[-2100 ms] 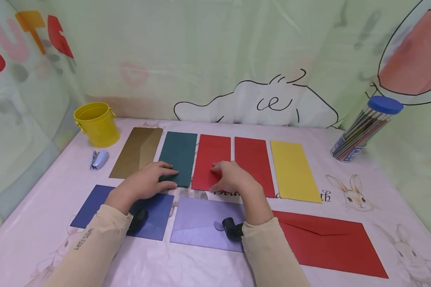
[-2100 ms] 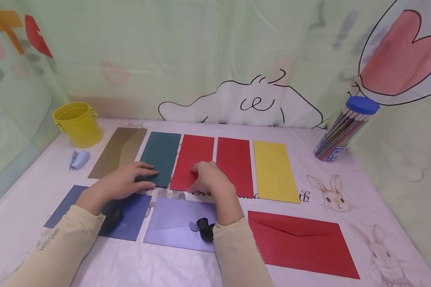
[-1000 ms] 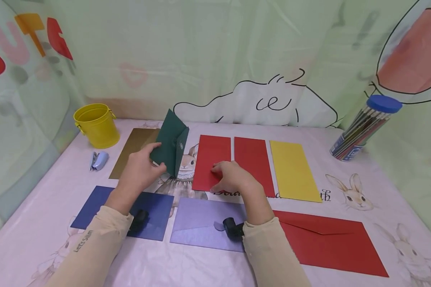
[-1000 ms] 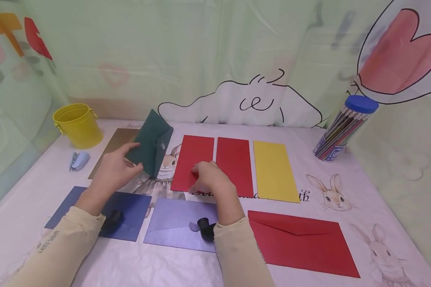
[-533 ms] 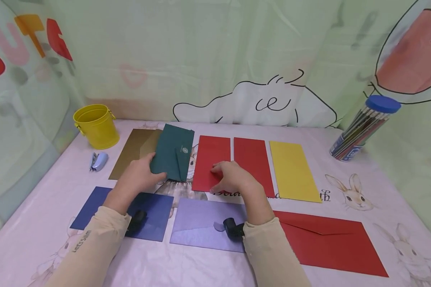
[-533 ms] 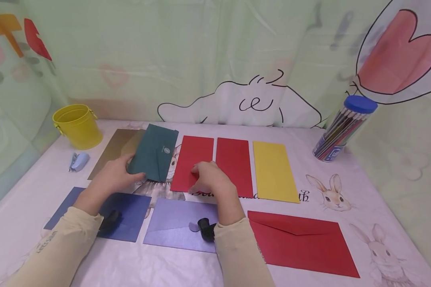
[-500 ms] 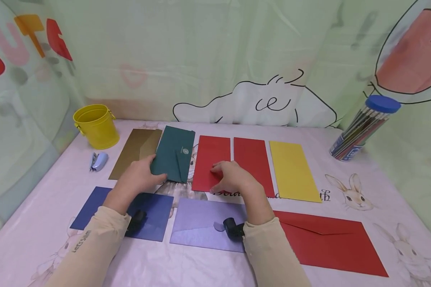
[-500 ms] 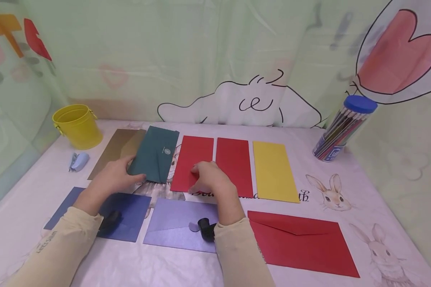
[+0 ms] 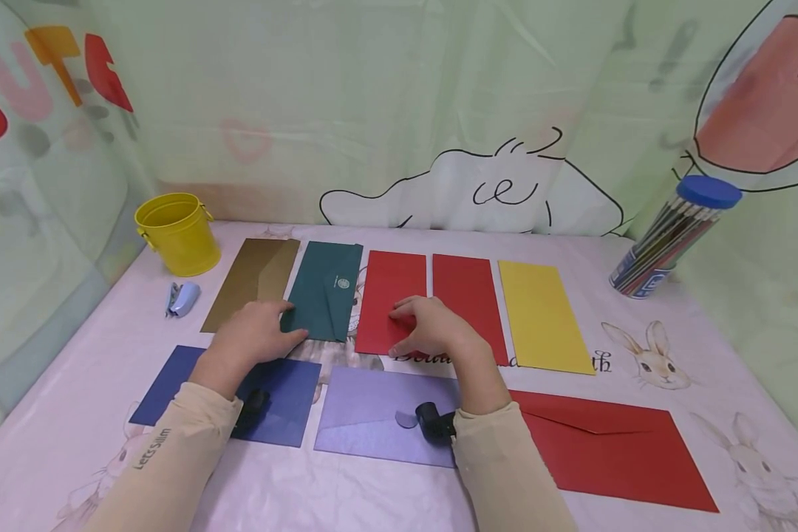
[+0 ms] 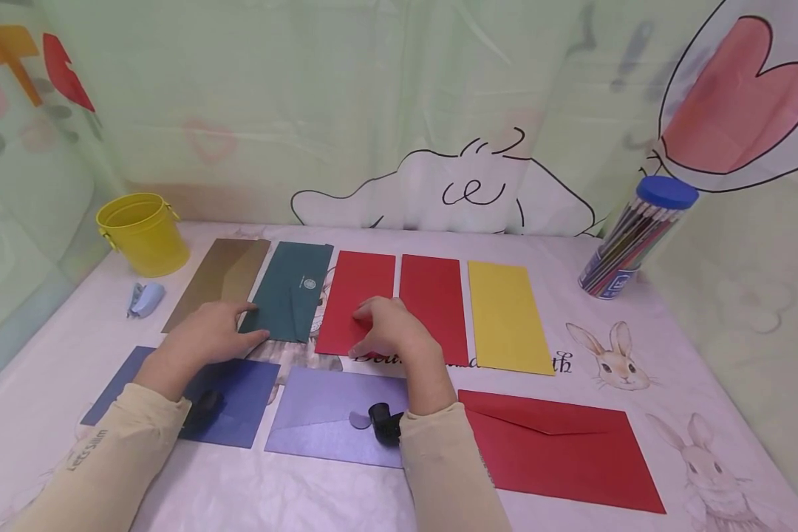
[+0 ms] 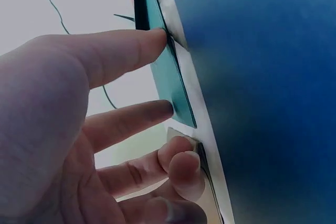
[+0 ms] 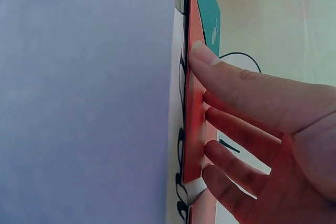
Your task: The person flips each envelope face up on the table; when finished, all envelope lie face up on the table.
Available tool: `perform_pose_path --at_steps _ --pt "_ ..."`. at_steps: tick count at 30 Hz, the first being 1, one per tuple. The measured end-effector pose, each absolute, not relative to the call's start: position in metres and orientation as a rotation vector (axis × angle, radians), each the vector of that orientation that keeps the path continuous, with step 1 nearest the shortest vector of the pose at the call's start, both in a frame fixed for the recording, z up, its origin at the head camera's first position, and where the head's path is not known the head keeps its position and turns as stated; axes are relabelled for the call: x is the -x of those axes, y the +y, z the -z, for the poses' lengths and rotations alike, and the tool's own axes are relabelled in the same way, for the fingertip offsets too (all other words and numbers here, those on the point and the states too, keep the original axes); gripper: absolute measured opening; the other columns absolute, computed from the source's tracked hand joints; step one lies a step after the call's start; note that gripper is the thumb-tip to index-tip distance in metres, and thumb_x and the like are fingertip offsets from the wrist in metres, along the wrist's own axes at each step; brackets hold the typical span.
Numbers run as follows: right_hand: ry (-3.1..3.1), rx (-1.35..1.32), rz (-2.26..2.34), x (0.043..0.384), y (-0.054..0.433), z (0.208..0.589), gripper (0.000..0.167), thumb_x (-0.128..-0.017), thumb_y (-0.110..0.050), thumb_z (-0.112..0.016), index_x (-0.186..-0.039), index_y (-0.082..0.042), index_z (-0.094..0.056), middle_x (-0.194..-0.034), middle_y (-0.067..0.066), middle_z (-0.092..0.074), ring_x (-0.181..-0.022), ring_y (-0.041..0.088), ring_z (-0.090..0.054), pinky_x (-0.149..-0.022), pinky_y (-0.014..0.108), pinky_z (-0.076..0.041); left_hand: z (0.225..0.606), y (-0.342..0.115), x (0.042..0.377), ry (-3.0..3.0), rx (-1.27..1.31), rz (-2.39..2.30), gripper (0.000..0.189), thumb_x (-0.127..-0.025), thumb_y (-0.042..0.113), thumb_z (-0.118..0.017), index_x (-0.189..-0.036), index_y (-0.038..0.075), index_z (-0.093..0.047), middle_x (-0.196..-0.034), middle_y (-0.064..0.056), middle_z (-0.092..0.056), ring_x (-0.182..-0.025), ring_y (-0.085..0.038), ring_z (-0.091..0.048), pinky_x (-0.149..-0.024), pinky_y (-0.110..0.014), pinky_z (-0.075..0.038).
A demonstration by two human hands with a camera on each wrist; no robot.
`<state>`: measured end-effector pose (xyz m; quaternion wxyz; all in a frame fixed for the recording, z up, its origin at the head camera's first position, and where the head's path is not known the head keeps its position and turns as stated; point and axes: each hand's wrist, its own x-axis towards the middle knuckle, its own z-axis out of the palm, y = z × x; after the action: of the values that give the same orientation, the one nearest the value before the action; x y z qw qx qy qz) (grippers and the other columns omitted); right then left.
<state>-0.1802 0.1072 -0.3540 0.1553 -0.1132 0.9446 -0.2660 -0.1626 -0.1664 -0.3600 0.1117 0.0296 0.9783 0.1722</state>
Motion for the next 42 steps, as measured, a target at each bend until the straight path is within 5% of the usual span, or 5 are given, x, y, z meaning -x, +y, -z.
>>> perform_pose_path --at_steps 18,25,32,42 --pt "2.708 0.287 0.771 0.177 0.118 0.35 0.073 -0.071 -0.015 -0.092 -0.138 -0.014 -0.064 -0.143 0.009 -0.051 -0.135 0.033 -0.041 -0.083 0.043 -0.058 0.358 -0.152 0.164 2.938 -0.121 -0.53 0.063 -0.095 0.039 -0.066 -0.143 0.001 -0.052 -0.138 -0.025 -0.056 -0.12 -0.043 -0.056 -0.095 -0.063 -0.046" --pt "2.702 0.36 0.813 0.175 0.128 0.344 0.08 -0.071 -0.019 -0.092 -0.143 -0.015 -0.058 -0.138 0.01 -0.055 -0.13 0.032 -0.046 -0.083 0.042 -0.058 0.352 -0.141 0.16 3.036 -0.235 -0.688 0.053 -0.095 0.035 -0.068 -0.139 0.008 -0.058 -0.118 -0.017 -0.065 -0.103 -0.032 -0.063 -0.081 -0.052 -0.056" --pt "2.703 0.391 0.84 0.169 0.156 0.341 0.08 -0.075 -0.022 -0.09 -0.146 -0.013 -0.054 -0.141 0.014 -0.053 -0.131 0.034 -0.046 -0.09 0.047 -0.055 0.347 -0.122 0.157 2.962 -0.539 -0.859 0.053 -0.09 0.027 -0.076 -0.137 0.006 -0.06 -0.132 -0.015 -0.06 -0.119 -0.034 -0.058 -0.093 -0.051 -0.052" --pt "2.663 0.36 0.945 0.165 0.182 0.344 0.079 -0.078 -0.022 -0.087 -0.147 -0.01 -0.051 -0.143 0.013 -0.052 -0.134 0.035 -0.044 -0.101 0.052 -0.047 0.357 -0.069 0.163 2.742 -0.475 -0.949 0.066 -0.082 0.031 -0.085 -0.14 0.011 -0.06 -0.133 -0.011 -0.06 -0.122 -0.03 -0.055 -0.093 -0.046 -0.053"
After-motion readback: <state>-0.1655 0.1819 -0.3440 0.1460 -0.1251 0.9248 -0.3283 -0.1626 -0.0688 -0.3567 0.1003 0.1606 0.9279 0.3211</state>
